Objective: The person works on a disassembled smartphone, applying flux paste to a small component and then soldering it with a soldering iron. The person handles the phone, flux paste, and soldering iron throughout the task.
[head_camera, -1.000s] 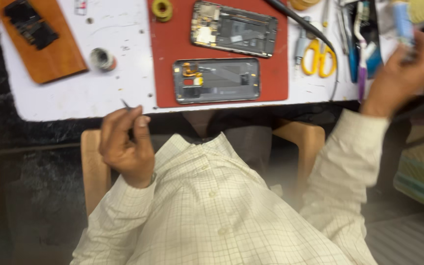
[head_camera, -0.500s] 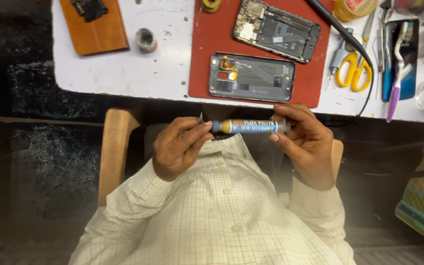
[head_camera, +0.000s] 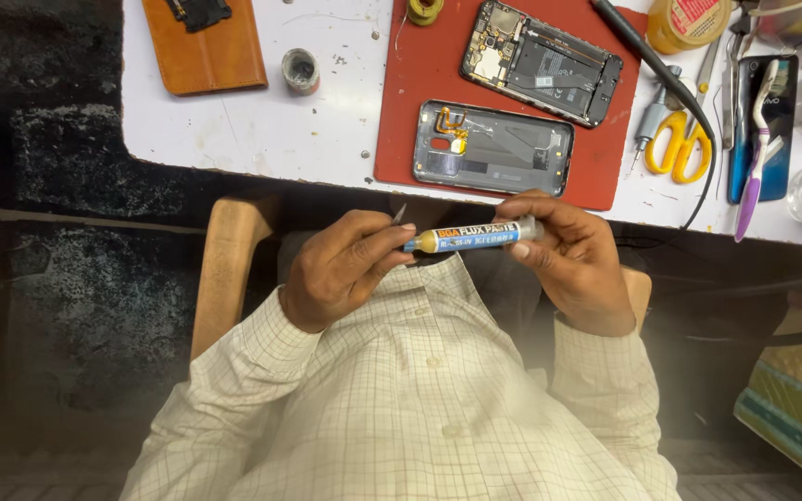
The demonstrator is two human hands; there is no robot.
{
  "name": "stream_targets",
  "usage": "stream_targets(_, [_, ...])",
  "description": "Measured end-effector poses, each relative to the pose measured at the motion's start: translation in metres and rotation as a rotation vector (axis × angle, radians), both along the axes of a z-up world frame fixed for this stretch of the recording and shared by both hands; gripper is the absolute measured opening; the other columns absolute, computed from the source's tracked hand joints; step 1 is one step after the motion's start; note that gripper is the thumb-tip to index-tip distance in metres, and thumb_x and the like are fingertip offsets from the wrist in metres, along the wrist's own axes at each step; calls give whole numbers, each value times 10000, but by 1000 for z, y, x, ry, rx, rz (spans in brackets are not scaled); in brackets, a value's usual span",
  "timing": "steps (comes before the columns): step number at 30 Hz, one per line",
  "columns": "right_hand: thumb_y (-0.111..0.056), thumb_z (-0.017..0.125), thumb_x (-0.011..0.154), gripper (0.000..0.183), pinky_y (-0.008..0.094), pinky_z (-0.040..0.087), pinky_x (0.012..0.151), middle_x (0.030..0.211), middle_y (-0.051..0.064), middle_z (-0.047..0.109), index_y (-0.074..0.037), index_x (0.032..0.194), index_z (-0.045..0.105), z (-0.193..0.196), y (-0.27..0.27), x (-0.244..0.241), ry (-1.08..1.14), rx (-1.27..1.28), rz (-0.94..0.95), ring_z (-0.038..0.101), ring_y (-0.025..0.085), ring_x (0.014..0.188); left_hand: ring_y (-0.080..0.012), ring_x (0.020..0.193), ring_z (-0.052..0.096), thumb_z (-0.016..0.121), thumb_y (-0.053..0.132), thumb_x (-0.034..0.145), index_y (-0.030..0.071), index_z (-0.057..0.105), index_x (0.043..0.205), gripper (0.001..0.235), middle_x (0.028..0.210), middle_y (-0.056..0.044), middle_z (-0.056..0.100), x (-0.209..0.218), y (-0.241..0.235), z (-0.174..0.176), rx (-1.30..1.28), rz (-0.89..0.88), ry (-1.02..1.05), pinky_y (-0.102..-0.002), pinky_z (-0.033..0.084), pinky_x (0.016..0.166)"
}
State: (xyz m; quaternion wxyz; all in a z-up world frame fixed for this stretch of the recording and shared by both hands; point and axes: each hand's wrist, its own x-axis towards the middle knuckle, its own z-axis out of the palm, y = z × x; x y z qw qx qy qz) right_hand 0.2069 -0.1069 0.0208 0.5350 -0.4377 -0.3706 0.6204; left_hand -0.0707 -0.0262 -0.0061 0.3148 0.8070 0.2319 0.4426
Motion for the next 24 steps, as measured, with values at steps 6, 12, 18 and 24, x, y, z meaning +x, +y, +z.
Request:
stream_targets(6, [-196,575,1123,328,223,436,672,1001,77,607,54,1327,632,-7,8,-14,198,-263,-5,534,105,783,-248,866,688,767,138,953,-24,641,1161,292,1030,-142,636,3,1,9,51,54,88,-337,593,716])
stream_targets(12, [-163,581,1056,213,217,486,839,1090,-3,590,-30,1221,600,8,13,-27,-242,-201,-52,545,60,953,-208,784,638,637,263,1033,-14,619,1080,282,1009,-115,638,5,4,4,-200,39,39,-308,537,668])
stream_targets(18, [-102,610,1093,172,224,435,904,1123,14,575,-20,1244,609,18,12,-18,-525,118,-132,516,84,1003,-110,736,573,599,240,1113,20,637,1006,248,930,-46,631,7,3,-9,-550,157,-163,-244,484,676])
stream_targets(24, [-181,569,1163,172,353,588,954,1130,43,649,-46,1268,569,9,39,48,-389,224,-437,669,166,1014,-56,829,565,609,194,1083,40,650,1034,167,963,10,609,3,15,-20,-759,124,-361,-229,497,772])
